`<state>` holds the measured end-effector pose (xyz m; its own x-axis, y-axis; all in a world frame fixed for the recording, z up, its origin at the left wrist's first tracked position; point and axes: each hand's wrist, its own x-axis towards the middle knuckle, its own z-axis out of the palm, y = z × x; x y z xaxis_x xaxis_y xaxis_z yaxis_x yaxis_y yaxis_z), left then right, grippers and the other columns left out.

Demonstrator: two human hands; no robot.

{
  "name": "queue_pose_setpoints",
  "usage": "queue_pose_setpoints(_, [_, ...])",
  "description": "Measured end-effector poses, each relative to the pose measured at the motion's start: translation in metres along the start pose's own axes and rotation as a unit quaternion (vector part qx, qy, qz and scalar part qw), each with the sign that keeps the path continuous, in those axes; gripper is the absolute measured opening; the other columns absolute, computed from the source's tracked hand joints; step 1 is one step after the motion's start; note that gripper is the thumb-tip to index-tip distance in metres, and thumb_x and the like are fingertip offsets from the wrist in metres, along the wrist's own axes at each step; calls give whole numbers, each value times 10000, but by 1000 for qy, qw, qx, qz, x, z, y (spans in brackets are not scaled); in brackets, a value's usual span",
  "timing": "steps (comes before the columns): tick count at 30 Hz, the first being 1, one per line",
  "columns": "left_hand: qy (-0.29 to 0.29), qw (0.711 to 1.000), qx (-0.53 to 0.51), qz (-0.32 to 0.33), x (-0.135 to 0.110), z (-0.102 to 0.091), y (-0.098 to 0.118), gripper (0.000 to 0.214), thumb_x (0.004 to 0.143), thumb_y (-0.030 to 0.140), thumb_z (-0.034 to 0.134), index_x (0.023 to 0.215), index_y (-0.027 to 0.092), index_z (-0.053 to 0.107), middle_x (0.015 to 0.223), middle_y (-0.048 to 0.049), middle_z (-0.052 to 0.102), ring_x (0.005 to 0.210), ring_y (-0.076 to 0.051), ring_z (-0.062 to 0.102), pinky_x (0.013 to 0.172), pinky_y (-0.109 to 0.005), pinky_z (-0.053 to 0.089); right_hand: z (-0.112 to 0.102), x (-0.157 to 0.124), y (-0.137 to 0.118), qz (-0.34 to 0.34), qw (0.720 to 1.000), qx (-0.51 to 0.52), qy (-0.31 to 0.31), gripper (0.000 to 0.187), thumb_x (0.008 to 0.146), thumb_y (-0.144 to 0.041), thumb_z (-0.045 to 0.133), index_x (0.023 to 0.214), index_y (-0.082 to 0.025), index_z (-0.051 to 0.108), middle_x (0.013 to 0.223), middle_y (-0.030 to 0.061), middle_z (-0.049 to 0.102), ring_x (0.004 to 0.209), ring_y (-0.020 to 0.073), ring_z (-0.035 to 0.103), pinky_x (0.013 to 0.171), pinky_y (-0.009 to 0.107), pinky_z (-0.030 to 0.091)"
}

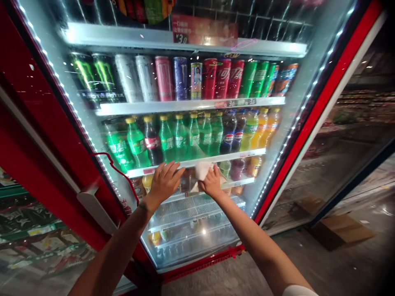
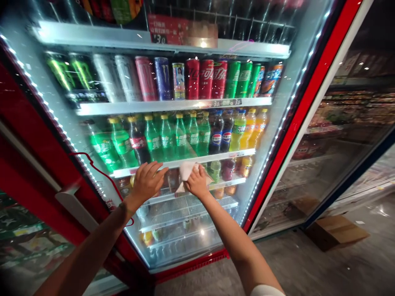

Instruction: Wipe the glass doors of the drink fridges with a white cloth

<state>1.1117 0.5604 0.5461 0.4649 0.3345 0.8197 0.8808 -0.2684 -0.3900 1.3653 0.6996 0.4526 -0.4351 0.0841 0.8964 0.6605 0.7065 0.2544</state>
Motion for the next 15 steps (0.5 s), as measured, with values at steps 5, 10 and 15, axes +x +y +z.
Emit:
queue_pose_setpoints(5, [22, 997, 31, 64, -3, 12, -13, 527, 929, 255, 650, 1443, 347, 578, 1305, -44, 711, 1247, -208, 629, 1218, -386, 311, -8, -4, 30, -68, 997, 17, 32, 314, 901, -229, 542, 1165, -256, 710, 1185, 73, 741, 1309, 265, 590, 1226, 564, 346])
queue_pose_setpoints(10, [45, 996, 32, 67, -5, 10, -15, 549, 927, 256, 662, 1464, 302, 563, 1279, -63, 727, 1254, -213, 635, 1252, -391, 283, -1, -6, 19, 94, 990, -64, 87, 300, 846, -220, 562, 1105, -205, 713, 1212, 137, 712, 1351, 351, 536, 1241, 650, 280])
queue_pose_setpoints(15, [36, 997, 4, 69, -4, 12, -13, 525, 929, 228, 653, 1445, 285, 578, 1315, -66, 716, 1299, -214, 620, 1252, -397, 302, 12, -6, -2, 150, 986, -41, 66, 348, 863, -224, 505, 1162, -211, 683, 1282, 139, 678, 1407, 356, 484, 1225, 683, 276])
